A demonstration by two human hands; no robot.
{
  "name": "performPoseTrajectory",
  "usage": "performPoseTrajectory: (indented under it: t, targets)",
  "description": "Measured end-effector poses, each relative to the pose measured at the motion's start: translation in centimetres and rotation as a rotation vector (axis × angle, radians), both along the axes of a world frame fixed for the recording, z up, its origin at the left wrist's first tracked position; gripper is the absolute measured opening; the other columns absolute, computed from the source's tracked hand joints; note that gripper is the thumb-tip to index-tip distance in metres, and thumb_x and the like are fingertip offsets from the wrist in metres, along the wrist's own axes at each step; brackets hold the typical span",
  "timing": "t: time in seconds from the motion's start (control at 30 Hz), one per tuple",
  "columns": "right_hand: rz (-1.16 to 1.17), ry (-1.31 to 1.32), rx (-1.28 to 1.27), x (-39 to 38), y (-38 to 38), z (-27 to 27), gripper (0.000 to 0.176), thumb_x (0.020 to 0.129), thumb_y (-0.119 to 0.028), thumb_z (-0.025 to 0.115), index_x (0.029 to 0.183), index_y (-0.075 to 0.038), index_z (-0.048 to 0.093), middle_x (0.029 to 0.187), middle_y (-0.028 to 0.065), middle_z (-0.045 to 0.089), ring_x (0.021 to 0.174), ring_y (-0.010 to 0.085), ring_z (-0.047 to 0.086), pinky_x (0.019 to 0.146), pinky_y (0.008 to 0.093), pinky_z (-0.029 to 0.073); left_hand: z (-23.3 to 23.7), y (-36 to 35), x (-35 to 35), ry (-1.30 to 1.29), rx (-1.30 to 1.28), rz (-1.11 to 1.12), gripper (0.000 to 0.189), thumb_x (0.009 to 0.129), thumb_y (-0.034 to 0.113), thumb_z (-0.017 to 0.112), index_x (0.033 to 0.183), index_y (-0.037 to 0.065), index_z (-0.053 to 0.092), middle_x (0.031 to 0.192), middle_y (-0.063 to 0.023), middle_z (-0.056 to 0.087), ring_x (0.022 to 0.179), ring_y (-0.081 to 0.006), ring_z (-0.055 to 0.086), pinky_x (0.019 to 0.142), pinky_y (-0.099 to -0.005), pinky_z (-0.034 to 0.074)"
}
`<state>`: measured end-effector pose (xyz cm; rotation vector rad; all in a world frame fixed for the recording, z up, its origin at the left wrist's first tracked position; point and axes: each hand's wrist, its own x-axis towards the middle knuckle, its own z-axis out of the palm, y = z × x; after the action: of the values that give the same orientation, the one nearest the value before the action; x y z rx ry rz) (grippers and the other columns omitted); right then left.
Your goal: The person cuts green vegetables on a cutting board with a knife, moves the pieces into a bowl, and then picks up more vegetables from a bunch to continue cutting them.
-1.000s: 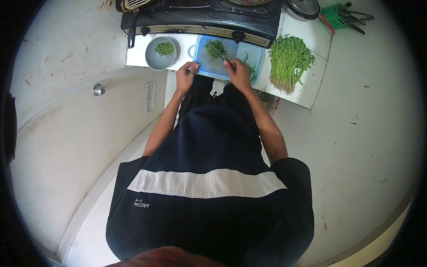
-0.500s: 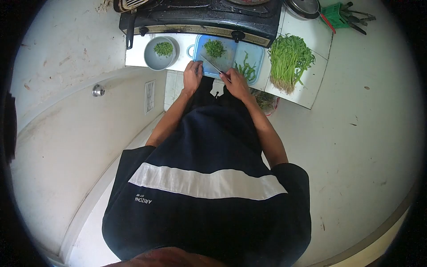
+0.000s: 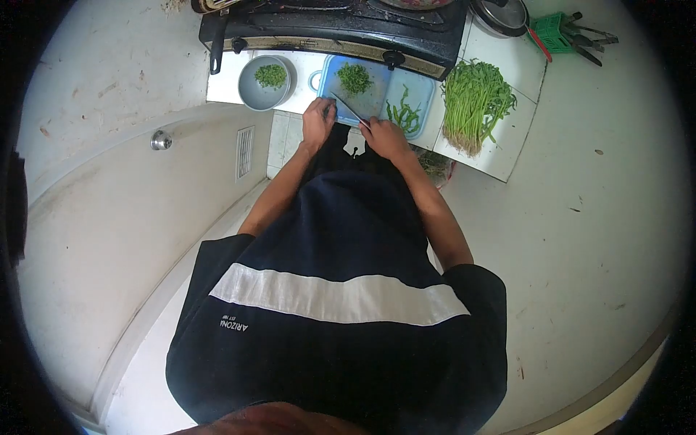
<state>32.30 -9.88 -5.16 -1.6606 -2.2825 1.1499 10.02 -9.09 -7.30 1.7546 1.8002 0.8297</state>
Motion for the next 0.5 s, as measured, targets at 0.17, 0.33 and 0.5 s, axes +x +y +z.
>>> performPoseTrajectory:
  t: [0.17,0.33,0.5]
  targets:
    - [0.019,-0.044,0.066,-0.5,0.5,1.0,0.046,0.105,-0.042,0.054,0.098,0.001,0.068,0.074,0.0262,0.069,0.073,0.0464,0.071,0.068,0.0552,0.058,-0.3,0.1,0.0,0.013,-0.007,0.008,0.010,0.090,0.004,0.067,0.096,0.000,0.073,0.086,-0.0177,0.064,0.083,-0.0387,0.065,0.076,-0.0464,0.052]
    - [0.060,-0.033,0.129,-0.7,0.2,0.0,0.046,0.105,-0.043,0.053,0.098,0.000,0.068,0.072,0.0247,0.069,0.070,0.0447,0.071,0.064,0.0549,0.058,-0.5,0.0,-0.2,0.007,-0.001,0.000,0.007,0.088,0.004,0.067,0.092,0.000,0.071,0.085,-0.0178,0.063,0.082,-0.0398,0.064,0.075,-0.0475,0.053]
    - [0.075,-0.057,0.133,-0.9,0.3,0.3,0.047,0.105,-0.043,0.054,0.097,0.001,0.068,0.070,0.0230,0.069,0.067,0.0435,0.071,0.063,0.0542,0.058,-0.6,0.1,-0.2,-0.004,0.038,-0.014,0.008,0.089,0.005,0.066,0.090,-0.001,0.071,0.082,-0.0169,0.063,0.079,-0.0374,0.064,0.074,-0.0462,0.050]
